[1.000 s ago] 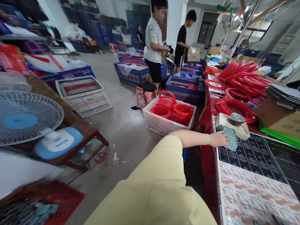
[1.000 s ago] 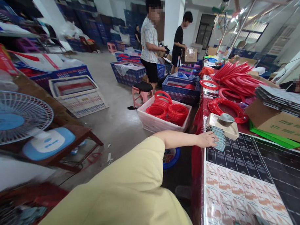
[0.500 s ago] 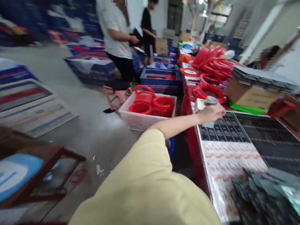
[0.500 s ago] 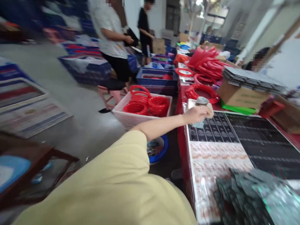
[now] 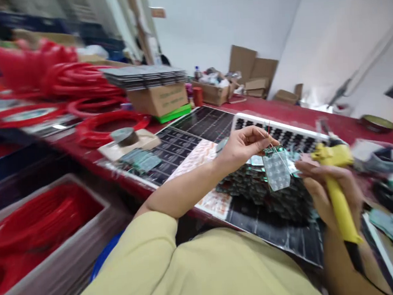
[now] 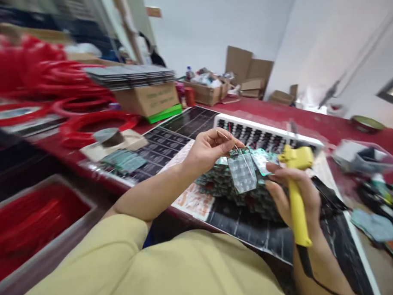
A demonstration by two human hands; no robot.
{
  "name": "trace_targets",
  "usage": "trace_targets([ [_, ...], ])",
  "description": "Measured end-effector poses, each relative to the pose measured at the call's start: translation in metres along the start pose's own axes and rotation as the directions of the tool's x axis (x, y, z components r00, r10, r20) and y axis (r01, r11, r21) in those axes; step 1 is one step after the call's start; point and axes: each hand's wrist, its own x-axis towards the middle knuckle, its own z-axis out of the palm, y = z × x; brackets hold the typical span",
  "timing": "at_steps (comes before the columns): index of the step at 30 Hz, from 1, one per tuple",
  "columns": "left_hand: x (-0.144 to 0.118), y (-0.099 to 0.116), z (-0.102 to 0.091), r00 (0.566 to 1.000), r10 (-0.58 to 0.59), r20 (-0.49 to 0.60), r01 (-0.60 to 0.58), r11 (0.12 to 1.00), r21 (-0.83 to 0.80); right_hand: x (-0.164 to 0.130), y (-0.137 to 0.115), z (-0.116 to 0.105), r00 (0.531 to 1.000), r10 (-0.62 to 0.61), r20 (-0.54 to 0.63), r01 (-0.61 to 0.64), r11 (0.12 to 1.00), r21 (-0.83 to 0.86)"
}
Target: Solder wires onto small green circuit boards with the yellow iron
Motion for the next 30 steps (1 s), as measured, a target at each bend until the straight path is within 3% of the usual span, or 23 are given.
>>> trace_targets([
  [5,0.016,-0.022,0.037,0.973,-0.152,0.176,0.167,0.983,-0.071,-0.012,-0.002,-0.007,0.976,-0.049,-0.212,0.019,0.990,-0.142],
  [8,0.023,-0.027,0.046,0.929,-0.242,0.280,0.241,0.970,0.039,-0.018,-0.004,-0.020,0.964,-0.088,-0.253,0.033,0.976,-0.213],
  [11,0.028,-0.033,0.058,0.954,-0.104,0.283,0.047,0.978,0.202,-0.023,-0.006,-0.031,0.965,-0.098,-0.242,0.032,0.964,-0.265],
  [13,0.030,-0.038,0.065,0.955,0.095,0.280,-0.182,0.935,0.304,-0.026,-0.006,-0.033,0.966,-0.095,-0.242,0.022,0.958,-0.285],
  [14,0.030,-0.041,0.067,0.931,0.220,0.290,-0.319,0.878,0.358,-0.027,-0.005,-0.034,0.965,-0.089,-0.248,0.015,0.958,-0.285],
  [16,0.030,-0.046,0.067,0.810,0.475,0.345,-0.587,0.666,0.460,-0.029,-0.003,-0.033,0.960,-0.064,-0.272,-0.012,0.964,-0.267],
  [18,0.030,-0.052,0.062,0.614,0.648,0.450,-0.772,0.374,0.514,-0.030,0.000,-0.032,0.956,-0.037,-0.291,-0.038,0.968,-0.249],
  [20,0.030,-0.056,0.056,0.444,0.699,0.561,-0.843,0.114,0.525,-0.031,0.003,-0.032,0.957,-0.018,-0.291,-0.057,0.967,-0.247],
  [21,0.030,-0.057,0.053,0.391,0.695,0.604,-0.851,0.023,0.525,-0.031,0.004,-0.031,0.958,-0.014,-0.286,-0.060,0.966,-0.251],
  [22,0.030,-0.057,0.051,0.365,0.687,0.628,-0.849,-0.030,0.527,-0.031,0.004,-0.031,0.960,-0.016,-0.281,-0.059,0.964,-0.258],
  [23,0.030,-0.057,0.050,0.370,0.683,0.630,-0.843,-0.039,0.537,-0.031,0.004,-0.031,0.961,-0.021,-0.277,-0.055,0.962,-0.266],
  [25,0.029,-0.055,0.051,0.460,0.679,0.572,-0.821,0.080,0.565,-0.030,0.003,-0.031,0.964,-0.036,-0.265,-0.042,0.958,-0.284],
  [27,0.028,-0.053,0.055,0.615,0.636,0.467,-0.759,0.315,0.569,-0.029,0.000,-0.030,0.968,-0.055,-0.245,-0.021,0.954,-0.298],
  [30,0.027,-0.052,0.059,0.844,0.421,0.331,-0.536,0.673,0.510,-0.028,-0.004,-0.028,0.971,-0.083,-0.225,0.009,0.951,-0.309],
])
